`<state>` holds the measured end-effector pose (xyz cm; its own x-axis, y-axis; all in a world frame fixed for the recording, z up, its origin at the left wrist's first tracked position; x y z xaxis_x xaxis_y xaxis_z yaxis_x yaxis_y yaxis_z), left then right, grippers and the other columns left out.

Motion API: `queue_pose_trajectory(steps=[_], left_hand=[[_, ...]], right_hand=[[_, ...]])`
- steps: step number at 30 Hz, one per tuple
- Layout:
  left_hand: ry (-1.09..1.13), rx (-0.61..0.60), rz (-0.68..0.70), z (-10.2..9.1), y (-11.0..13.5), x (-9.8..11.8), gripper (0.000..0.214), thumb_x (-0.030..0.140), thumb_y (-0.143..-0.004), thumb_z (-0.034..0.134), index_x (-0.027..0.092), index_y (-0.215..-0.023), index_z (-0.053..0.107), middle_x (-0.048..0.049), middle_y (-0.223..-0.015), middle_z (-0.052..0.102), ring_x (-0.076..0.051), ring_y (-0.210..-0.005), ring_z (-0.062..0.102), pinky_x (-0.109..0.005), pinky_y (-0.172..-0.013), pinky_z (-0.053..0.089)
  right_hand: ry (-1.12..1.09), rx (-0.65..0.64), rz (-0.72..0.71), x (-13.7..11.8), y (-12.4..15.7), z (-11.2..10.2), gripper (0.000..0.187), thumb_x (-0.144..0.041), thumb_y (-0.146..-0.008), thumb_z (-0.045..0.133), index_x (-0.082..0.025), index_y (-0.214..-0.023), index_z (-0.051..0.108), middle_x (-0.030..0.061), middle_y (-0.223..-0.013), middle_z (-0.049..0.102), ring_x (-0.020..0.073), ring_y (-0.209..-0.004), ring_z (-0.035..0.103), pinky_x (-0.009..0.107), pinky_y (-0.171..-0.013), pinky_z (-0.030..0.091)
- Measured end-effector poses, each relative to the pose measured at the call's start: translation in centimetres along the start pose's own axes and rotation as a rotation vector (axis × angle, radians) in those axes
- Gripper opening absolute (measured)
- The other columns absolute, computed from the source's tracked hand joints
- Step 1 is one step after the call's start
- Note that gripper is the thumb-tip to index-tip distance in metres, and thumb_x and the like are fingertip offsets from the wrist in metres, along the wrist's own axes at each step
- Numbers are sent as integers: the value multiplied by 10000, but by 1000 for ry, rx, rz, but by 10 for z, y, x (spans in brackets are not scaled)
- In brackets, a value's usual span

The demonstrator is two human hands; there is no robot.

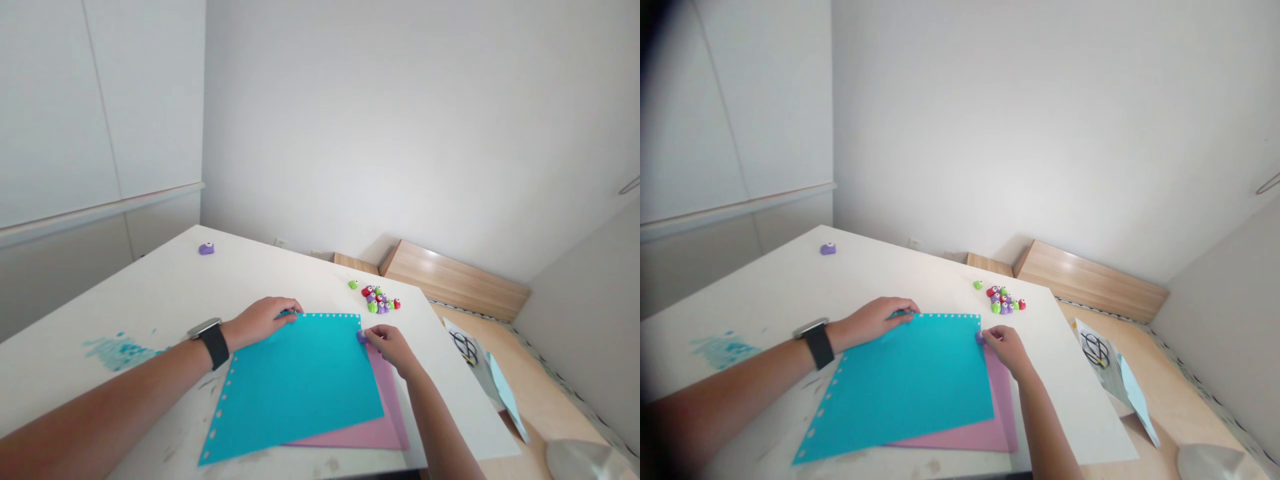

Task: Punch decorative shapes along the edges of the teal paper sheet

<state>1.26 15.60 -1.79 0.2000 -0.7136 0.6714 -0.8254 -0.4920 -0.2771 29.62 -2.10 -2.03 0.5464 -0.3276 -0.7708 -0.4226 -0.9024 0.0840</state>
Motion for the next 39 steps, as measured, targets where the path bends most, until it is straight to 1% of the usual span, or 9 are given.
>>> queue_pose_trajectory(steps=[3, 6, 15, 18, 22, 26, 29, 34, 39], left_hand=[[-13, 19, 15, -2, 0, 4, 252, 416, -945, 541, 279, -1088, 697, -13, -1085, 741, -221, -994, 669, -287, -872, 447], [-34, 38, 33, -4, 1, 7, 244, 413, -952, 532, 281, -1077, 695, -9, -1073, 740, -218, -989, 666, -287, -869, 443], [-45, 66, 46, -9, -1, 9, 214, 405, -951, 541, 278, -1029, 694, -1, -1026, 741, -214, -950, 664, -283, -840, 445], [-41, 86, 62, -13, -1, 13, 221, 407, -958, 529, 279, -1031, 694, 1, -1024, 740, -210, -952, 666, -283, -846, 446], [-27, 126, 85, -19, -2, 17, 242, 424, -968, 510, 284, -1038, 695, 10, -1025, 743, -200, -950, 673, -280, -859, 447], [-23, 135, 101, -22, -3, 19, 249, 428, -962, 517, 272, -1024, 701, -3, -1004, 750, -206, -929, 679, -286, -857, 454], [-16, 137, 93, -23, -4, 20, 269, 441, -964, 506, 265, -1017, 703, -10, -998, 752, -208, -923, 678, -288, -855, 459], [9, 115, 79, -23, -4, 22, 299, 470, -955, 500, 264, -1011, 709, -8, -1001, 752, -212, -924, 676, -286, -857, 464], [20, 103, 54, -24, -4, 23, 320, 485, -946, 494, 262, -1004, 716, -15, -1007, 753, -221, -937, 672, -291, -869, 469]], right_hand=[[-18, -25, 34, -1, -1, 0, 430, -590, -751, 678, -166, -762, 745, 32, -619, 631, 155, -577, 509, 278, -530, 335], [-51, -54, 58, -3, -1, 1, 404, -582, -718, 714, -179, -744, 731, 21, -599, 608, 148, -563, 493, 271, -504, 308], [-175, -146, 90, -4, 7, 15, 451, -561, -700, 760, -187, -934, 664, -3, -698, 589, 111, -536, 457, 232, -451, 282], [-241, -153, 30, -5, 8, 17, 428, -547, -729, 752, -190, -940, 644, -20, -692, 555, 109, -555, 457, 234, -475, 320], [-474, -133, -91, -6, 11, 19, 418, -494, -760, 758, -218, -1040, 617, -6, -779, 584, 129, -622, 505, 248, -528, 377], [-607, -97, -102, -1, 14, 21, 397, -446, -774, 767, -223, -1067, 618, 3, -822, 598, 125, -640, 507, 239, -538, 355], [-593, -74, -100, 0, 17, 19, 421, -453, -743, 789, -223, -1059, 633, 2, -807, 600, 125, -628, 493, 241, -530, 346], [-511, -15, -110, -6, 21, 12, 451, -509, -719, 783, -215, -1039, 663, 25, -835, 634, 156, -680, 525, 266, -586, 391], [-498, -22, -139, -10, 23, 10, 414, -488, -736, 776, -208, -1024, 677, 26, -863, 643, 168, -734, 544, 282, -666, 416]])
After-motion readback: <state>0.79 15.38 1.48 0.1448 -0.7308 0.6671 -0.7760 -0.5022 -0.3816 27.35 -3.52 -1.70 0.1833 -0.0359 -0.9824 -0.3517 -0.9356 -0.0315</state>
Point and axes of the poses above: each hand's wrist, its own y-axis away from the middle knuckle, its own z-axis out of the palm, x = y × z, the point moved 6 cm from there along -y, towards the middle knuckle
